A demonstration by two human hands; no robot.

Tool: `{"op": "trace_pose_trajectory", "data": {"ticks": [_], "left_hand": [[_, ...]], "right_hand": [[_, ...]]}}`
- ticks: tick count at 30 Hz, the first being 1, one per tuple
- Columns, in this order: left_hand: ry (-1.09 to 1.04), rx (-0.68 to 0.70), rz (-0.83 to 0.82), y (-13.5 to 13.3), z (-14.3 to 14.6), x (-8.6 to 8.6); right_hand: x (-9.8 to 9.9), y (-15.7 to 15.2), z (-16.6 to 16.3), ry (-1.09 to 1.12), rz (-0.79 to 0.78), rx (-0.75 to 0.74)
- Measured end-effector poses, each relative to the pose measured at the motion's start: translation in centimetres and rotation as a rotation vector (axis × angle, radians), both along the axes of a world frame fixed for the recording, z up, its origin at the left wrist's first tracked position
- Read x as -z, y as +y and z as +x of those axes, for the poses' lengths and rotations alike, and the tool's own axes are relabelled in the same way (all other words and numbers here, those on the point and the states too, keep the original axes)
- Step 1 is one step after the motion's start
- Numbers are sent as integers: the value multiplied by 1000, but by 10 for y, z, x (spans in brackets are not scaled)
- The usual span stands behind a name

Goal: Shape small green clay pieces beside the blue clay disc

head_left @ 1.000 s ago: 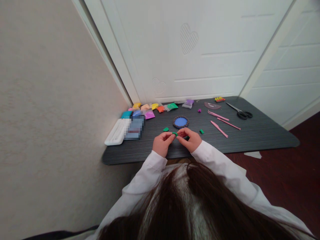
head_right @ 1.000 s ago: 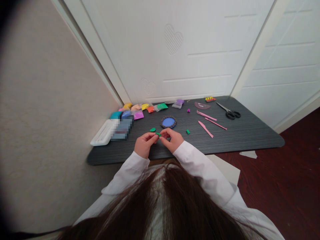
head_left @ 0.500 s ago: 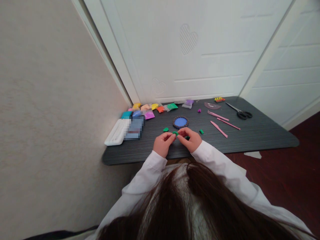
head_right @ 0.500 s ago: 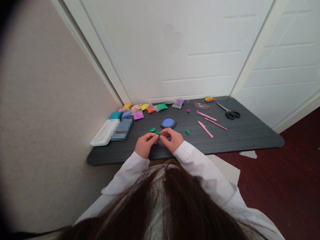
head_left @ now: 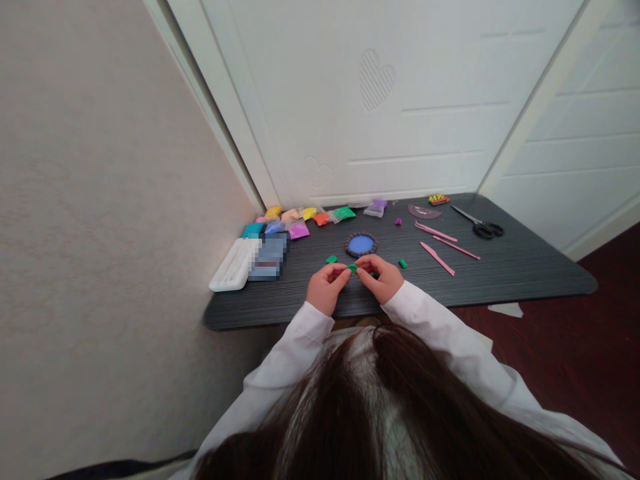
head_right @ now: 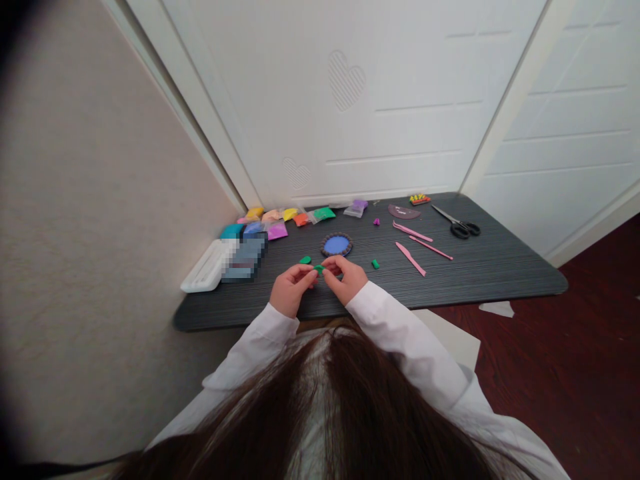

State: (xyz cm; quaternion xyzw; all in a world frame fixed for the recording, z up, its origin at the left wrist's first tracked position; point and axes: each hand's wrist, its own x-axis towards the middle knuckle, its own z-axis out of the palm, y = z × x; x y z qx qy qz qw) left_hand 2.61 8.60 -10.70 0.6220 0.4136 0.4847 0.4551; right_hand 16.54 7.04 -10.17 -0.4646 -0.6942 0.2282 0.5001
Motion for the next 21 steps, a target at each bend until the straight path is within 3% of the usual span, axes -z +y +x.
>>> {"op": "trace_pose_trajectory", "data": {"ticks": [21], "left_hand": [[-95, -12, -52, 3, 0, 0]], "right_hand": [[-1, 0, 0, -28, 21, -27]]}}
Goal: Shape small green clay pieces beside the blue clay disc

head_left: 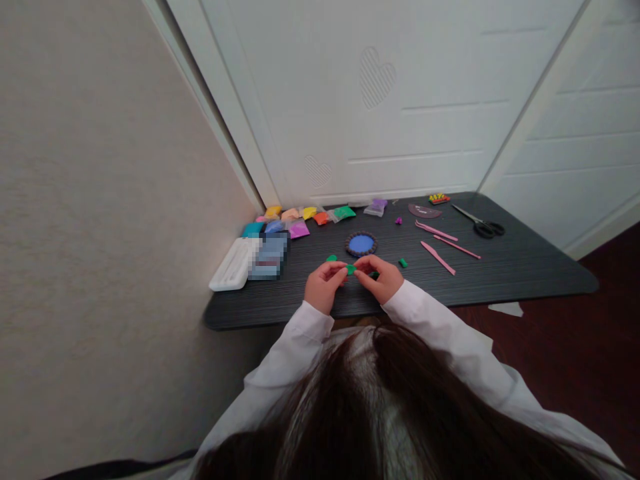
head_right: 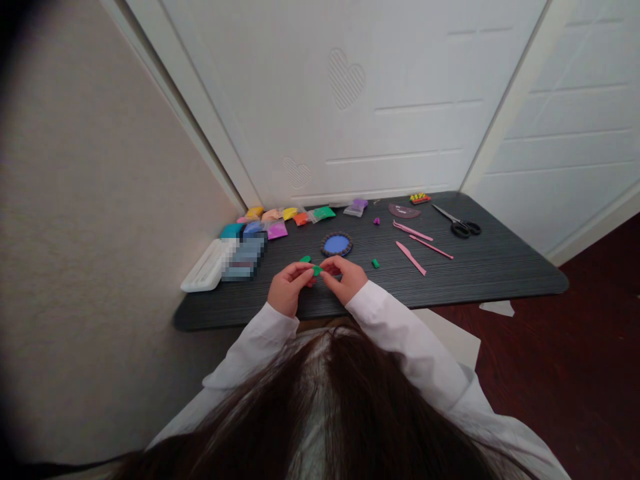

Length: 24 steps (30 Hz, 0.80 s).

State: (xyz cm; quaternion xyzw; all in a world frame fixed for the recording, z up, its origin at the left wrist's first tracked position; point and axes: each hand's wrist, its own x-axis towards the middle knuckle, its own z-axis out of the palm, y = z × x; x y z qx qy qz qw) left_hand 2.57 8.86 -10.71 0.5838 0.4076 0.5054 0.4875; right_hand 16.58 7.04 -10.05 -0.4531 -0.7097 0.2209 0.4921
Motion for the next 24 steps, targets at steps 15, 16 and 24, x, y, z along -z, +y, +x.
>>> {"op": "trace_pose_trajectory", "data": {"ticks": [15, 16, 24], "left_hand": [[6, -20, -7, 1, -1, 1], [8, -23, -8, 1, -1, 1], [-7, -16, -12, 0, 0, -1]], "right_hand": [[-1, -1, 0, -27, -6, -28], [-1, -1, 0, -30, -5, -25], [-1, -1, 1, -45, -10, -27]]}}
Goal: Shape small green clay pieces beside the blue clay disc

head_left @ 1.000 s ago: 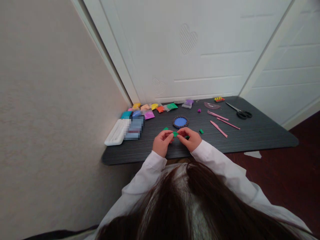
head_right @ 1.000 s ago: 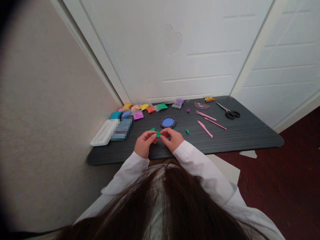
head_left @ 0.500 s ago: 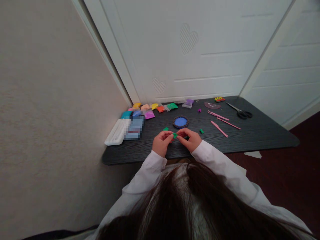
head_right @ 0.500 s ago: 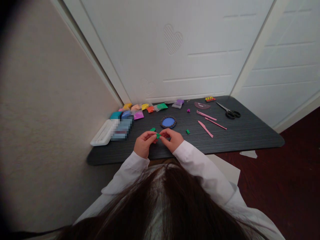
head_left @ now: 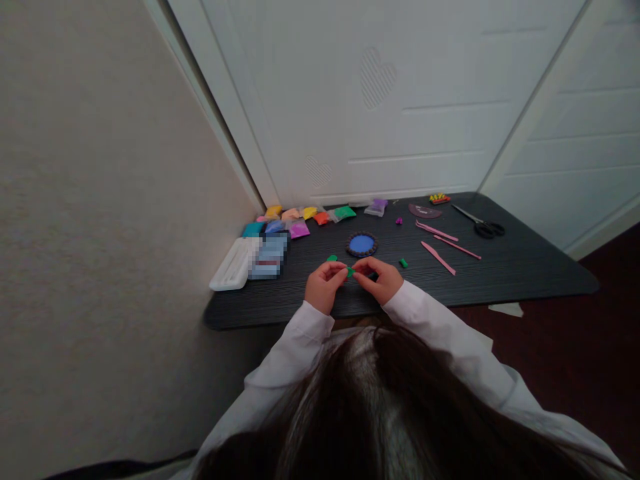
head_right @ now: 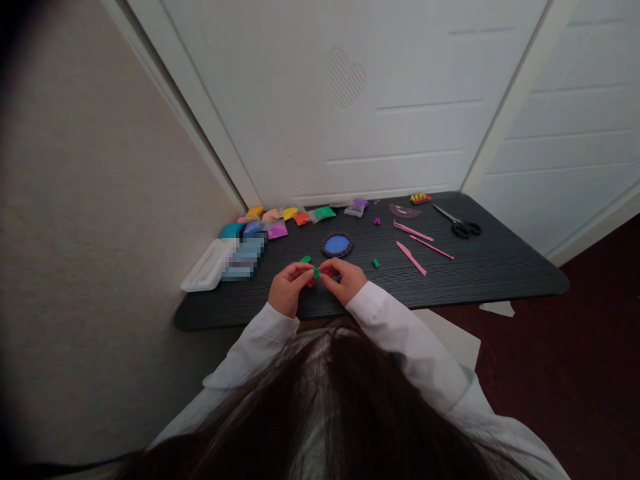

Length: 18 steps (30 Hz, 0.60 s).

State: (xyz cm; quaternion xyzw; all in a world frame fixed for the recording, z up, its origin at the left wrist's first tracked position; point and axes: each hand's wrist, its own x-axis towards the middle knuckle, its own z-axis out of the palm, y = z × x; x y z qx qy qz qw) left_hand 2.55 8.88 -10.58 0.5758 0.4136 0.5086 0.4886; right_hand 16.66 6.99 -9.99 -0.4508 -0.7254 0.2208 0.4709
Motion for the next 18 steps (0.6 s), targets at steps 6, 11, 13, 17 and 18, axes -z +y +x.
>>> {"op": "trace_pose_trajectory", "data": {"ticks": [6, 11, 13, 17, 18], "left_hand": [[39, 2, 24, -1, -1, -1], [23, 2, 16, -2, 0, -2], [17, 8, 7, -2, 0, -2], [43, 15, 11, -2, 0, -3], [52, 17, 15, -2, 0, -3]], "right_hand": [[0, 0, 0, -1, 6, -11], [-1, -1, 0, -6, 1, -6], [-1, -1, -1, -2, 1, -6], [-2, -2, -1, -6, -4, -13], [-2, -2, -1, -10, -5, -15]]}}
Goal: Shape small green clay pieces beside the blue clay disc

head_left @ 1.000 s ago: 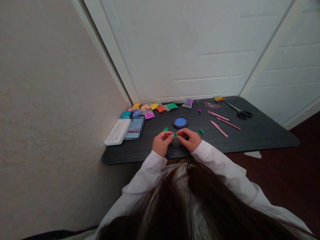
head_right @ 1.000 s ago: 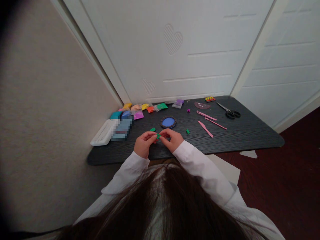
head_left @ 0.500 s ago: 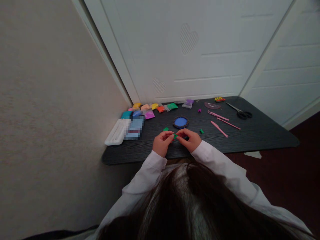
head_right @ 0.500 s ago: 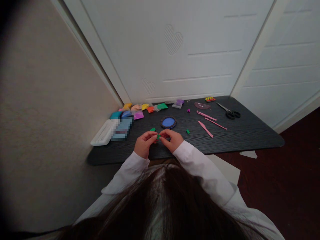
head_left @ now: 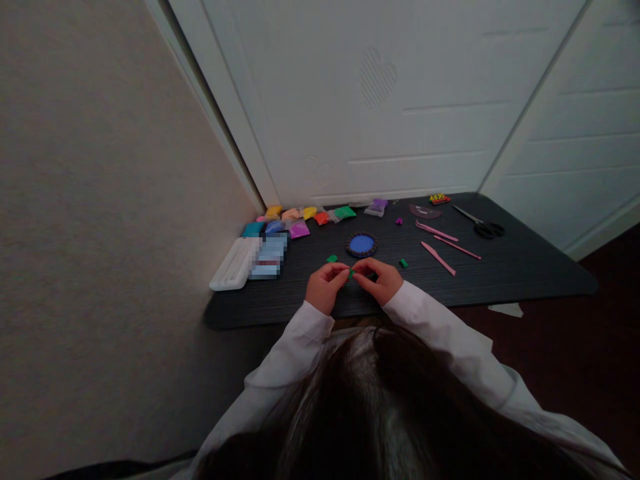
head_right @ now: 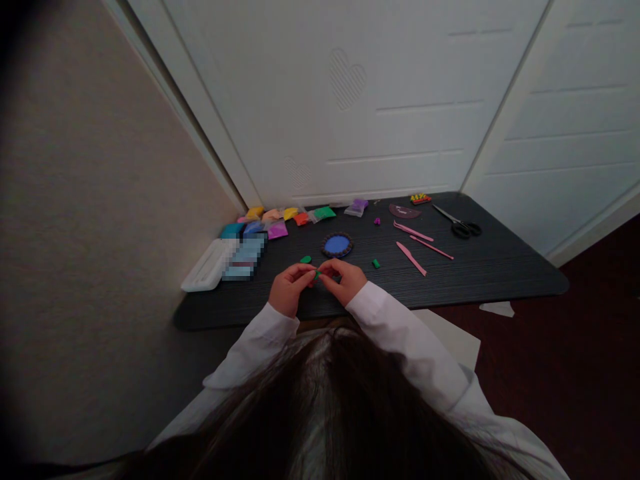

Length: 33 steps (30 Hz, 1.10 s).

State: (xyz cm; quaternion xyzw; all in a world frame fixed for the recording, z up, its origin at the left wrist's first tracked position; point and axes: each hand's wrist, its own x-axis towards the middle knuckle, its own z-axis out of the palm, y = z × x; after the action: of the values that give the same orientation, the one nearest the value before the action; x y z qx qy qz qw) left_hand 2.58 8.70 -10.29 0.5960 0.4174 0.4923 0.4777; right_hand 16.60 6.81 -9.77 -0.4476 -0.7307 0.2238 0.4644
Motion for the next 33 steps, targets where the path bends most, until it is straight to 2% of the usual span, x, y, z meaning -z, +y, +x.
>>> {"op": "trace_pose_trajectory", "data": {"ticks": [33], "left_hand": [[10, 41, -5, 1, 0, 2]], "right_hand": [[-1, -1, 0, 18, -26, -22]]}}
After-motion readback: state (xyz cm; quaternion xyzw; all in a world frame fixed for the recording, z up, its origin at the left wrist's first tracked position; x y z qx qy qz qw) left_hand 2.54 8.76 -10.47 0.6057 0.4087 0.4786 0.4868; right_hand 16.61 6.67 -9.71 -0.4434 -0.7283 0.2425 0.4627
